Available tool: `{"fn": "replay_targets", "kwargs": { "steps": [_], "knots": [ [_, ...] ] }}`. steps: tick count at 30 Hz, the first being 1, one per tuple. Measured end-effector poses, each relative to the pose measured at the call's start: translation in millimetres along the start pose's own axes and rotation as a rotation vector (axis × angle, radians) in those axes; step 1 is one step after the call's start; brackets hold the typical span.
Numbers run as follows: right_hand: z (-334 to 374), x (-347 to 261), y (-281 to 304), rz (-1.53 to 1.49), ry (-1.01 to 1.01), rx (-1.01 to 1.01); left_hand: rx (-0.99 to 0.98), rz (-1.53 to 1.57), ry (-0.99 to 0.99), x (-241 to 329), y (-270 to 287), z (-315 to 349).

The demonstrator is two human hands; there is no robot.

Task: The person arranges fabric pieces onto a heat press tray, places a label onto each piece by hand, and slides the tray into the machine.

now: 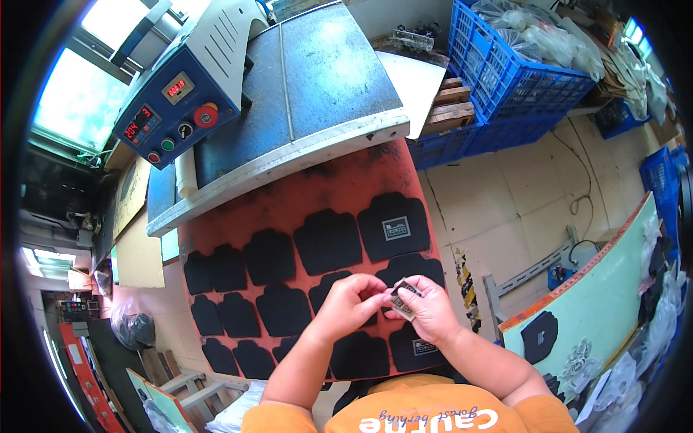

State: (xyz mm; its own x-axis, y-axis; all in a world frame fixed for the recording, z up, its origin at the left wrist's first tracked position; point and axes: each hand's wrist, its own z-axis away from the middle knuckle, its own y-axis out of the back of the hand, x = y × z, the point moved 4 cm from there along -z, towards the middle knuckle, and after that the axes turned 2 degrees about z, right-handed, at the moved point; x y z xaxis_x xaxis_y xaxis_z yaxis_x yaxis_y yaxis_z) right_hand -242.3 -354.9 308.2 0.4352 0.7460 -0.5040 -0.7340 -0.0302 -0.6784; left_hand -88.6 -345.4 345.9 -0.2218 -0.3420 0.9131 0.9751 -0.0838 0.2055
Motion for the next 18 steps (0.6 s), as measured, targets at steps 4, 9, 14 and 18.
{"fn": "replay_targets", "kwargs": {
  "steps": [4,9,14,18],
  "knots": [
    [-3,16,-11,-0.017,-0.009,-0.014,0.08,0.05,-0.087,-11,5,18],
    [-15,26,-19,0.02,-0.096,-0.058,0.189,0.213,0.031,-16,39,10],
    [-31,20,-35,0.037,-0.109,-0.055,0.237,-0.23,0.114,-10,103,-38],
    [-42,17,-48,0.014,-0.099,-0.051,0.179,-0.428,0.085,-19,118,-65]
  ]
}}
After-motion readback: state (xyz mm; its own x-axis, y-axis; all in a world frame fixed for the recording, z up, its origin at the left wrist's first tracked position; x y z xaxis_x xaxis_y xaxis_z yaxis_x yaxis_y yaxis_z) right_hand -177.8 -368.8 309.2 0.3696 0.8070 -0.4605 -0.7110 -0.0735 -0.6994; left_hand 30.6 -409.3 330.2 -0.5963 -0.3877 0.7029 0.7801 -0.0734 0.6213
